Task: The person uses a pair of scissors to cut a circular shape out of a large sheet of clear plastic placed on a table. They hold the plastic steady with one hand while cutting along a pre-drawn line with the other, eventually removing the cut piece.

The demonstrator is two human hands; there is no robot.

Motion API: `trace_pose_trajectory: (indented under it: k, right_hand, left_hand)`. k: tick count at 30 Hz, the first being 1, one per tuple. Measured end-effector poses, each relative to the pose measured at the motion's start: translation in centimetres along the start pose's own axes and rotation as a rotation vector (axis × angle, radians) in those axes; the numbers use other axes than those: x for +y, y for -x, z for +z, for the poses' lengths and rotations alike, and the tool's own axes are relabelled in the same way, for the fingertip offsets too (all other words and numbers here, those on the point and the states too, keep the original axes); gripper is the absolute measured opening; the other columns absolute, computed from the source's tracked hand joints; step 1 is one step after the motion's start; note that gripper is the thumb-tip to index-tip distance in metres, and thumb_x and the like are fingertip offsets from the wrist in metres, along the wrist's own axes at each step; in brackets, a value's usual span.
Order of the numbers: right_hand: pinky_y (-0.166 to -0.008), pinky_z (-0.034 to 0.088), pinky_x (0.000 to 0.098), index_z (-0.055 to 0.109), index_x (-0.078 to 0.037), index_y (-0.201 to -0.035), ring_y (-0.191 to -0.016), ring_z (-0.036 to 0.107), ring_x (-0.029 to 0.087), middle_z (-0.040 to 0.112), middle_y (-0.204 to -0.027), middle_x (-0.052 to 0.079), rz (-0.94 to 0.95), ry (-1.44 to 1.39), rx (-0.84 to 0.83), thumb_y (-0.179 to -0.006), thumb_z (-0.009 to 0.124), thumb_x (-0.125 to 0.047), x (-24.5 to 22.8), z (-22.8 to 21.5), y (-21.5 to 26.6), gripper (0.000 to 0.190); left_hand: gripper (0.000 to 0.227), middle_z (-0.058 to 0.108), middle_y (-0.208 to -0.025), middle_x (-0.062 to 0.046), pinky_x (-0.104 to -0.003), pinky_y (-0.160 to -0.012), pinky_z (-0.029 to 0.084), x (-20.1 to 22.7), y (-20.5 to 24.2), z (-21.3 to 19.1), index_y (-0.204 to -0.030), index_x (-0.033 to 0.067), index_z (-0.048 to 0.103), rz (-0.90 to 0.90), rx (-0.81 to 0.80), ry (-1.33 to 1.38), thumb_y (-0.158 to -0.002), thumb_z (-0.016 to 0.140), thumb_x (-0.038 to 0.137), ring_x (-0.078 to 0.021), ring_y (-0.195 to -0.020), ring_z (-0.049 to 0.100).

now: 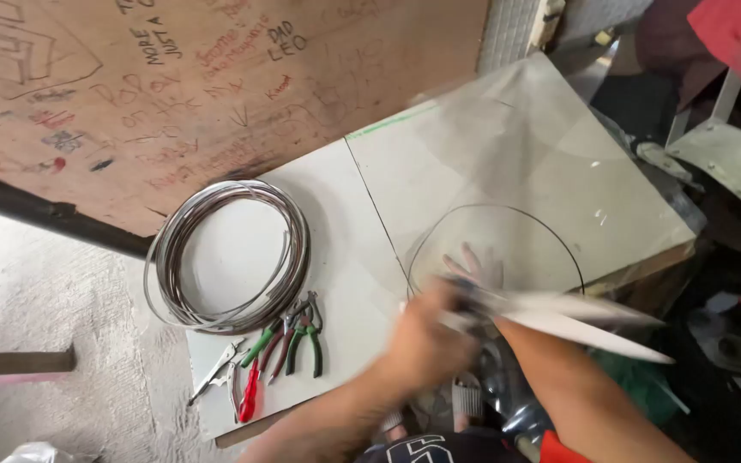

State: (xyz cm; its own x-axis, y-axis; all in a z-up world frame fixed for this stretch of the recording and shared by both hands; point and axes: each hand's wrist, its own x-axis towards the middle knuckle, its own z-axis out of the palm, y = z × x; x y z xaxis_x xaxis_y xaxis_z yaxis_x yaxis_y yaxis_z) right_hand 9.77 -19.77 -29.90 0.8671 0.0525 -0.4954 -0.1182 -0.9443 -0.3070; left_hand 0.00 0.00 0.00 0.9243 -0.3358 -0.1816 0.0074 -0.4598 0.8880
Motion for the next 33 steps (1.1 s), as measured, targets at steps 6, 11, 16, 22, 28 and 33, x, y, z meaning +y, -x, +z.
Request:
trace_pose_trajectory:
  k: [6,11,16,22,28,33]
  right_hand:
    - [-0.121,0.007,0.0630,0.022,-0.045,-0.160,-0.154,-0.008,0.051,0.001,-0.173,0.002,-0.092,0.106,0.167,-0.076,0.063,-0.081,-1.1,-1.3,2.7,0.100]
    - [-0.123,0.000,0.0595,0.026,-0.045,-0.158,-0.156,-0.012,0.044,0.001,-0.173,0.000,-0.055,0.026,0.158,-0.076,0.065,-0.078,-1.7,-1.8,3.8,0.097]
    - [-0.120,0.009,0.0651,0.039,-0.041,-0.154,-0.156,-0.001,0.045,0.014,-0.170,0.002,-0.190,-0.080,0.390,-0.070,0.079,-0.070,0.1,0.6,2.6,0.098]
    - [-0.120,0.008,0.0663,0.048,-0.039,-0.149,-0.155,0.001,0.045,0.019,-0.165,0.008,-0.160,-0.142,0.383,-0.066,0.084,-0.065,0.0,0.6,2.0,0.093]
    - [-0.118,0.026,0.0645,0.050,-0.049,-0.147,-0.150,0.025,0.052,0.039,-0.161,-0.001,-0.237,0.084,0.632,-0.060,0.076,-0.080,2.0,3.3,-0.5,0.096]
    - [-0.125,0.013,0.0586,0.035,-0.049,-0.156,-0.156,0.004,0.049,0.017,-0.171,-0.002,-0.059,0.209,0.123,-0.074,0.060,-0.090,-1.0,-0.6,2.4,0.095]
  left_hand:
    - [0.024,0.068,-0.088,-0.012,-0.043,-0.067,0.052,-0.4,3.3,4.8,-0.105,0.0056,0.058,0.650,-0.368,-0.097,-0.087,0.064,0.020,-0.0341,-0.076,0.067]
    - [0.032,0.064,-0.073,-0.006,-0.040,-0.060,0.049,-1.4,4.0,2.2,-0.100,0.0093,0.059,0.470,-0.400,-0.112,-0.068,0.063,0.011,-0.0311,-0.063,0.061]
    - [0.035,0.061,-0.073,-0.005,-0.040,-0.060,0.046,-1.2,4.6,1.9,-0.100,0.0107,0.057,0.447,-0.398,-0.094,-0.065,0.061,0.010,-0.0313,-0.064,0.058]
    - [0.028,0.074,-0.081,-0.003,-0.034,-0.065,0.057,-3.9,3.6,-1.3,-0.101,0.0158,0.064,0.233,-0.154,-0.150,-0.074,0.072,0.017,-0.0225,-0.071,0.072]
    - [0.024,0.073,-0.070,-0.016,-0.038,-0.054,0.055,-9.4,-0.8,-10.9,-0.090,0.0038,0.072,-0.153,0.724,0.250,-0.069,0.084,0.005,-0.0248,-0.059,0.069]
    - [0.044,0.067,-0.070,-0.015,-0.033,-0.041,0.052,-13.2,0.0,-14.0,-0.104,-0.0018,0.058,-0.079,1.164,0.776,-0.067,0.081,-0.008,-0.0208,-0.043,0.060]
